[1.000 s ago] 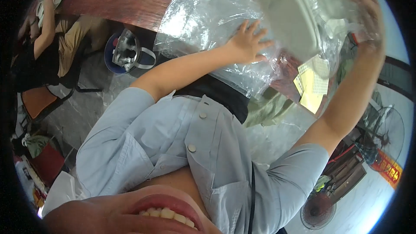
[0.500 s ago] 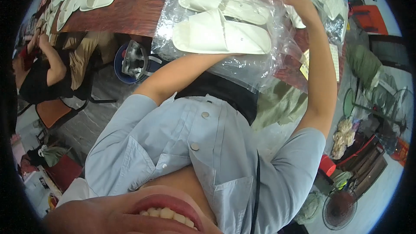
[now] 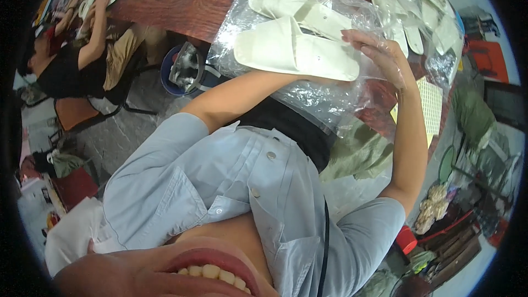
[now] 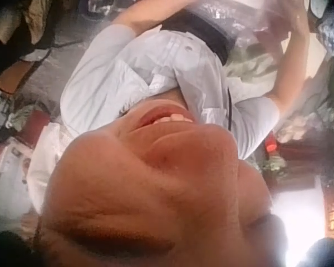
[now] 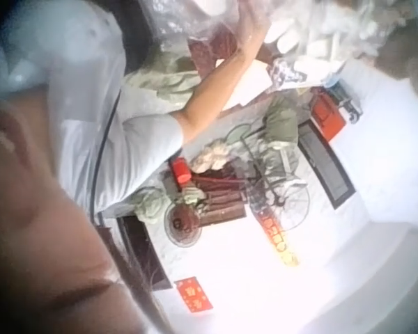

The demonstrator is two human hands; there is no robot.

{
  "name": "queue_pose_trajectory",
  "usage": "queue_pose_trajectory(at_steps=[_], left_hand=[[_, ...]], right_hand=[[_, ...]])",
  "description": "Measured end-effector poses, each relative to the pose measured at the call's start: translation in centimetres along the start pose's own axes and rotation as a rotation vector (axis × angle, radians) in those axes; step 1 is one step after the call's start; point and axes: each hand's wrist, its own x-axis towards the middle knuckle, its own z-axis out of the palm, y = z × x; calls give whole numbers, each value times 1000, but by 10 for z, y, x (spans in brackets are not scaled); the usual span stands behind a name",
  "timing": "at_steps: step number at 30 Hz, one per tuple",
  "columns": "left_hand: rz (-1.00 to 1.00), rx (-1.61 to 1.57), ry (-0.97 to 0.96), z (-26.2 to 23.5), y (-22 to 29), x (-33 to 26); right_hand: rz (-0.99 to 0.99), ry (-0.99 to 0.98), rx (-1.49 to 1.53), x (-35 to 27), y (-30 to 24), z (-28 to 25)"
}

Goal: Packing white hotel slippers into plastic bags.

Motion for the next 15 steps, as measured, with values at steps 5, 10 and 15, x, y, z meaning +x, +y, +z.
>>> queue_pose_trajectory(at_steps=[5, 10, 15], left_hand=[[210, 33, 458, 38, -21, -3], [103, 11, 356, 55, -22, 8], [97, 47, 486, 46, -24, -12]], right_hand=[[-147, -338, -23, 42, -15, 22], [-284, -315, -944, 90, 40, 16], [-409, -36, -772, 105, 57, 14]])
